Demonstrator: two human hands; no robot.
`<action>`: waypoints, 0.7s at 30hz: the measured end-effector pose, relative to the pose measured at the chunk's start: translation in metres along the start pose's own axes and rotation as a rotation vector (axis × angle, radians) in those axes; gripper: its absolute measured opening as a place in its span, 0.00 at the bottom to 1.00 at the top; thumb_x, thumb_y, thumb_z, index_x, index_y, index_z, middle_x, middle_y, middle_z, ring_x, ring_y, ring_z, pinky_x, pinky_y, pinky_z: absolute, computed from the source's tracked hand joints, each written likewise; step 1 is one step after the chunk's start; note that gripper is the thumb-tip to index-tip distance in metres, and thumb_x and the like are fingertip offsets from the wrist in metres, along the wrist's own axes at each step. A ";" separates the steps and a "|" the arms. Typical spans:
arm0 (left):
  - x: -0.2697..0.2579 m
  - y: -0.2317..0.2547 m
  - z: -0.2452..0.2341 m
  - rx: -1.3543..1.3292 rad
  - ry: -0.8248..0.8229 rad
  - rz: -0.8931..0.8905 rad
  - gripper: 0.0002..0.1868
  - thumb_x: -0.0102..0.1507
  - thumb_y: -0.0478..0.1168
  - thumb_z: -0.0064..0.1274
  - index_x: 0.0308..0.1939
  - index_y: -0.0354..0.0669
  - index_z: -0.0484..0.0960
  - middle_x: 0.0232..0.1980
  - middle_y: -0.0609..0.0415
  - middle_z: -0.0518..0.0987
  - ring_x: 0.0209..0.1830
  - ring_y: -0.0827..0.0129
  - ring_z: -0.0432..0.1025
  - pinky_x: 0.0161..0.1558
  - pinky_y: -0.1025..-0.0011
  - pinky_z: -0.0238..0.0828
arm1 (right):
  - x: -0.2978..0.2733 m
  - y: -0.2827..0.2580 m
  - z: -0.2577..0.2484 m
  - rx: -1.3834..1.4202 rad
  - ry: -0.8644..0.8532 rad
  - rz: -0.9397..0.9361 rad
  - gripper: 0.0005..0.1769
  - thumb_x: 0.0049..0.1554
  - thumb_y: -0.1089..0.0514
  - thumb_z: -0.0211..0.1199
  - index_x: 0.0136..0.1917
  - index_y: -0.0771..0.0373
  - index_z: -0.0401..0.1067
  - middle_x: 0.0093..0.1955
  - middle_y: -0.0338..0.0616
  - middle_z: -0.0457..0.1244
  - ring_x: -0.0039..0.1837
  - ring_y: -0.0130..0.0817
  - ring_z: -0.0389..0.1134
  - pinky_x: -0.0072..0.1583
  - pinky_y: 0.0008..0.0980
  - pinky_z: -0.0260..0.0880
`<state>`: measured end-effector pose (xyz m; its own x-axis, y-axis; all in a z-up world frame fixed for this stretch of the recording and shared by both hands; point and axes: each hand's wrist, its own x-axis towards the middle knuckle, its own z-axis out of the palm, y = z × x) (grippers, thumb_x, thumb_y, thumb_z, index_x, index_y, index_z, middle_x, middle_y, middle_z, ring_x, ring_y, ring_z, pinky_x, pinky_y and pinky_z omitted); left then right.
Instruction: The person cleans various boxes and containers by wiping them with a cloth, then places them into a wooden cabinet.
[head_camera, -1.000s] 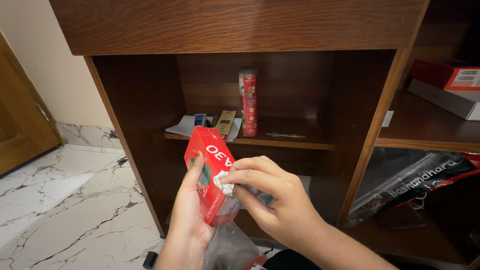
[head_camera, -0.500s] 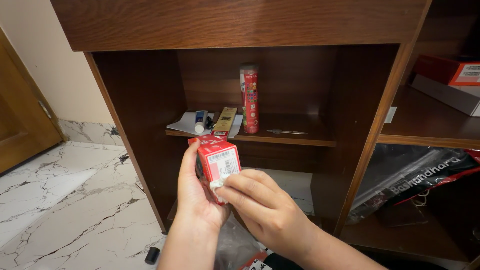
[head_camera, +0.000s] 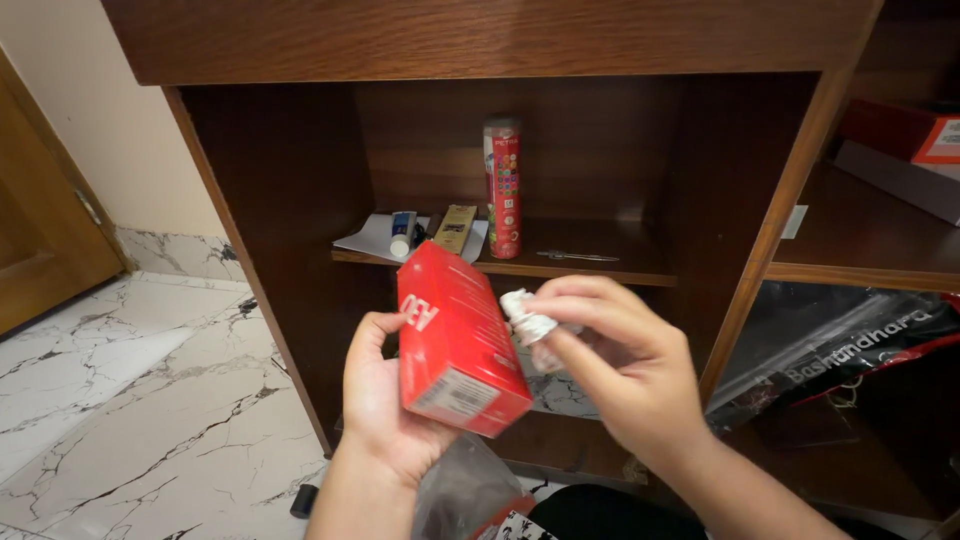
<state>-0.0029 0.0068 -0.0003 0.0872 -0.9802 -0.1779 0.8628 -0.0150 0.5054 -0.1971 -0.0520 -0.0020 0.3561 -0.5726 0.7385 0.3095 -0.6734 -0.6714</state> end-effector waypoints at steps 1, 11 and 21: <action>-0.001 -0.004 0.000 0.014 -0.060 -0.015 0.36 0.56 0.59 0.39 0.57 0.36 0.78 0.52 0.40 0.83 0.48 0.51 0.78 0.51 0.51 0.76 | -0.001 -0.001 0.004 -0.027 -0.062 0.023 0.14 0.57 0.70 0.63 0.56 0.66 0.80 0.58 0.48 0.68 0.54 0.35 0.72 0.53 0.31 0.77; -0.007 -0.030 -0.005 0.111 -0.171 0.036 0.26 0.64 0.58 0.47 0.57 0.45 0.77 0.48 0.49 0.84 0.42 0.63 0.81 0.46 0.59 0.79 | 0.023 0.004 0.022 -0.429 -0.111 -0.241 0.14 0.57 0.65 0.67 0.57 0.59 0.79 0.56 0.43 0.69 0.53 0.30 0.74 0.52 0.27 0.75; -0.010 -0.041 -0.018 0.014 -0.193 0.055 0.28 0.62 0.53 0.50 0.59 0.38 0.75 0.49 0.47 0.84 0.43 0.63 0.81 0.46 0.61 0.80 | 0.043 0.014 0.021 -0.502 0.124 -0.113 0.11 0.59 0.58 0.66 0.56 0.59 0.80 0.54 0.41 0.69 0.50 0.28 0.71 0.45 0.25 0.69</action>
<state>-0.0297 0.0213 -0.0346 0.0359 -0.9992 0.0146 0.8521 0.0383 0.5221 -0.1585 -0.0760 0.0187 0.2286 -0.5137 0.8270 -0.1316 -0.8580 -0.4966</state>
